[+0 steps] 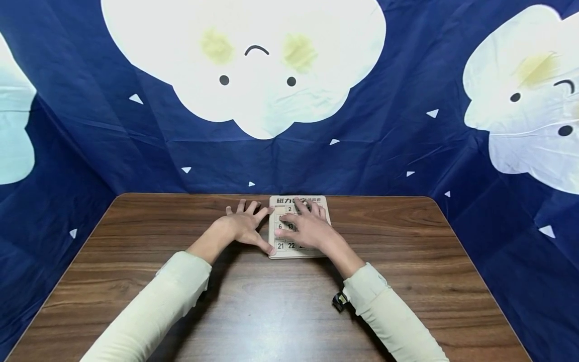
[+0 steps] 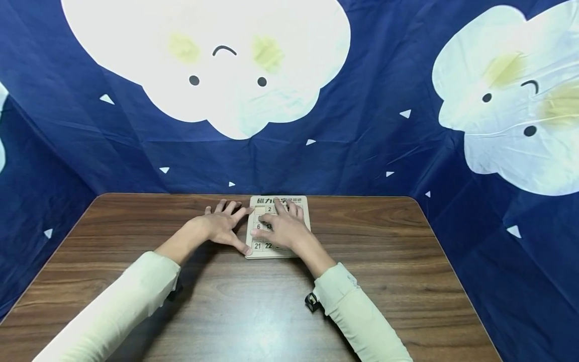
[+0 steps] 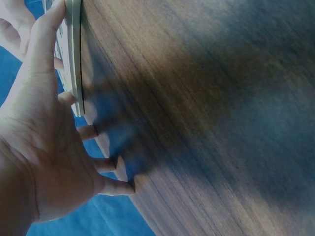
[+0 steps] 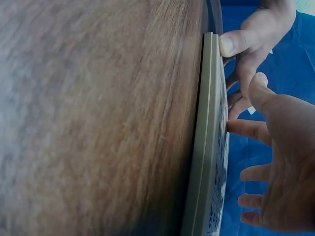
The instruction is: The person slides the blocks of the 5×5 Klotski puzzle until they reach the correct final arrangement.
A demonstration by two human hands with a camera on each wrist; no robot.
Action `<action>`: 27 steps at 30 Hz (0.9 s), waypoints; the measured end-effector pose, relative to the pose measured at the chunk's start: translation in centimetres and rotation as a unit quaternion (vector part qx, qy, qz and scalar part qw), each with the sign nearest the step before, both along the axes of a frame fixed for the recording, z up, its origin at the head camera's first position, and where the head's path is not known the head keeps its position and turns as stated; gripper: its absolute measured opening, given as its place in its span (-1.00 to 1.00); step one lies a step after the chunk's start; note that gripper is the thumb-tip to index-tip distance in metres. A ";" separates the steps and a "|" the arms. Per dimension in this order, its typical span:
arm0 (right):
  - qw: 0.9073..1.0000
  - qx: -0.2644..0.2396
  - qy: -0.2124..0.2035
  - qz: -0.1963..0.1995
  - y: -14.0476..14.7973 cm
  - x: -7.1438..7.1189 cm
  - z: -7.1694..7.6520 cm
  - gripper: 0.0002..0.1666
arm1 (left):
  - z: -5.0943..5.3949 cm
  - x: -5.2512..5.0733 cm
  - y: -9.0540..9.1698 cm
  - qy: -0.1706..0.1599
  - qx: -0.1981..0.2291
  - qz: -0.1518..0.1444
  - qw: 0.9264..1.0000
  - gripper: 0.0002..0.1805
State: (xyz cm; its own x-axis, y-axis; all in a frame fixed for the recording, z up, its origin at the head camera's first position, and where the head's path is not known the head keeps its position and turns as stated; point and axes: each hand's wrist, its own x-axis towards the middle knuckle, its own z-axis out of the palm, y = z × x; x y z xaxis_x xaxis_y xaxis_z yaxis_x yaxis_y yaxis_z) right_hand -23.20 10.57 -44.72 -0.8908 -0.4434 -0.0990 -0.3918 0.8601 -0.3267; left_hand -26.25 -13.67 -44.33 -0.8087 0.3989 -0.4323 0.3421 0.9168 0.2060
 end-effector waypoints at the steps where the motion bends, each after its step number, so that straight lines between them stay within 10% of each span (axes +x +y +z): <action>1: 1.000 0.000 -0.002 0.001 0.0 0.0 0.0 -0.23 | 0.1 0.0 0.0 0.000 0.000 0.000 1.000 0.55; 14: 0.998 -0.006 0.005 -0.066 2.3 -0.8 -0.2 -0.13 | -0.2 -0.1 0.0 0.001 -0.002 0.003 1.000 0.57; 27: 1.000 -0.016 -0.007 -0.023 0.6 -1.5 -0.6 -0.12 | 0.1 0.1 0.1 -0.003 -0.001 -0.001 1.000 0.56</action>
